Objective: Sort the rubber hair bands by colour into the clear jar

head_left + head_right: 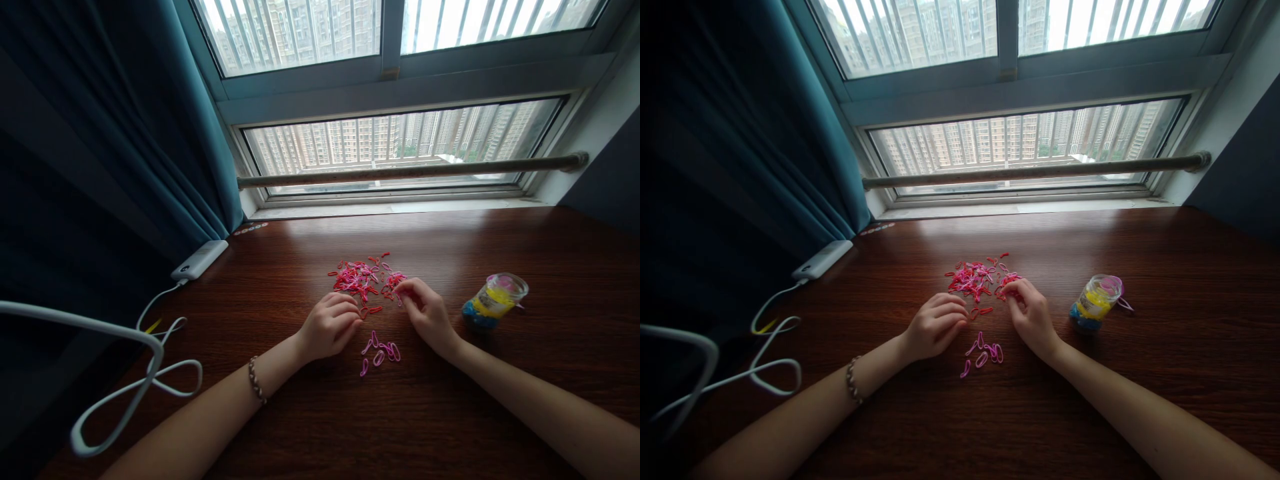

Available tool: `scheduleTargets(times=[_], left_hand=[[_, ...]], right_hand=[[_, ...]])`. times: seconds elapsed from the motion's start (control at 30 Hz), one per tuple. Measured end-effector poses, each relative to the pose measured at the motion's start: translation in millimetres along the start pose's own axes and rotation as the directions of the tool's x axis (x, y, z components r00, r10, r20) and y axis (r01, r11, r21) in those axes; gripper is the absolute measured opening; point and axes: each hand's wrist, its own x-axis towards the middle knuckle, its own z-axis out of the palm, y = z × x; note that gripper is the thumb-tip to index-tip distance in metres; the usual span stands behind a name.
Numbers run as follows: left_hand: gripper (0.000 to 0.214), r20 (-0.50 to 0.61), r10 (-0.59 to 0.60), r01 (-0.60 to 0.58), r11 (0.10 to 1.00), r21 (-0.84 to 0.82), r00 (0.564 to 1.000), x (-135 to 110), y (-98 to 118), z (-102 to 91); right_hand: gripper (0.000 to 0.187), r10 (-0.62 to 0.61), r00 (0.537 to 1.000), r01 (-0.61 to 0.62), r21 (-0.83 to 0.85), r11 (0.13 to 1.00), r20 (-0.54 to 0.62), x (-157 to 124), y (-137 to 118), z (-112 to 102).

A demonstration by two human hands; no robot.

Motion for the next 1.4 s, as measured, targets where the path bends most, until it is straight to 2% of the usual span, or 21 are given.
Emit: scheduleTargets(times=[0.07,0.1,0.17,0.23,0.27,0.3,0.33,0.4,0.53,0.6,0.67,0.73,0.83,0.97,1.03,1.1,1.2,1.3,1.4], left_hand=[[0.012,-0.084,-0.135,0.143,0.985,0.093,0.987,0,-8,1.3],[0.014,-0.103,-0.198,0.21,0.968,0.134,0.975,0,-12,2.3],[0.018,-0.08,-0.297,0.307,0.933,0.187,0.952,0,-19,4.6],[0.024,-0.005,-0.353,0.347,0.916,0.202,0.935,0,-24,6.9],[0.027,0.032,-0.368,0.355,0.913,0.2,0.929,0,-25,7.9],[0.03,0.065,-0.376,0.357,0.913,0.196,0.924,0,-26,8.6],[0.031,0.09,-0.381,0.36,0.913,0.192,0.92,0,-26,9.1],[0.032,0.115,-0.391,0.366,0.911,0.192,0.913,-1,-25,9.3],[0.031,0.133,-0.392,0.362,0.91,0.203,0.91,-1,-23,8.6],[0.032,0.15,-0.382,0.35,0.915,0.203,0.912,0,-23,8.6],[0.032,0.159,-0.378,0.344,0.916,0.205,0.912,0,-22,9.0],[0.032,0.15,-0.379,0.346,0.915,0.208,0.913,0,-23,9.5],[0.032,0.117,-0.364,0.338,0.921,0.195,0.924,0,-24,10.0],[0.028,0.003,-0.315,0.313,0.944,0.107,0.949,-1,-27,9.7],[0.024,-0.072,-0.321,0.325,0.945,0.042,0.944,-1,-28,8.9],[0.015,-0.13,-0.367,0.37,0.929,-0.005,0.921,-2,-28,8.0],[0.007,-0.17,-0.431,0.434,0.901,-0.021,0.886,-1,-27,7.3],[0.003,-0.189,-0.448,0.451,0.892,-0.033,0.874,-1,-26,7.2],[0.006,-0.181,-0.418,0.41,0.908,-0.083,0.89,-2,-25,6.1]], right_hand=[[0.011,-0.144,0.985,0.139,0.048,0.989,0.098,-5,-10,-2],[0.011,-0.22,0.96,0.211,0.069,0.975,0.173,-8,-14,-3],[0.014,-0.367,0.861,0.355,0.101,0.93,0.352,-14,-20,-3],[0.02,-0.474,0.721,0.485,0.12,0.866,0.506,-19,-23,-2],[0.023,-0.504,0.665,0.532,0.123,0.838,0.551,-20,-24,-2],[0.026,-0.52,0.633,0.562,0.121,0.818,0.574,-21,-24,-2],[0.027,-0.526,0.628,0.573,0.116,0.811,0.573,-20,-23,-2],[0.026,-0.514,0.676,0.55,0.104,0.829,0.528,-19,-22,-2],[0.019,-0.395,0.852,0.419,0.004,0.908,0.343,-15,-18,-3],[0.018,-0.26,0.941,0.3,-0.178,0.937,0.216,-14,-15,-1],[0.018,-0.124,0.986,0.162,-0.423,0.891,0.115,-13,-13,2],[0.018,-0.042,0.995,0.09,-0.627,0.774,0.091,-13,-12,4],[0.019,-0.001,0.991,0.104,-0.774,0.625,0.132,-11,-11,5],[0.018,-0.002,0.986,0.14,-0.809,0.571,0.169,-11,-6,4],[0.017,-0.02,0.981,0.169,-0.8,0.576,0.193,-11,-1,3],[0.017,-0.041,0.98,0.183,-0.789,0.586,0.197,-11,3,3],[0.019,-0.064,0.985,0.164,-0.765,0.623,0.159,-11,8,4],[0.02,-0.075,0.991,0.132,-0.67,0.731,0.114,-9,10,5],[0.018,-0.096,0.993,0.118,-0.442,0.889,0.071,-8,9,6]])
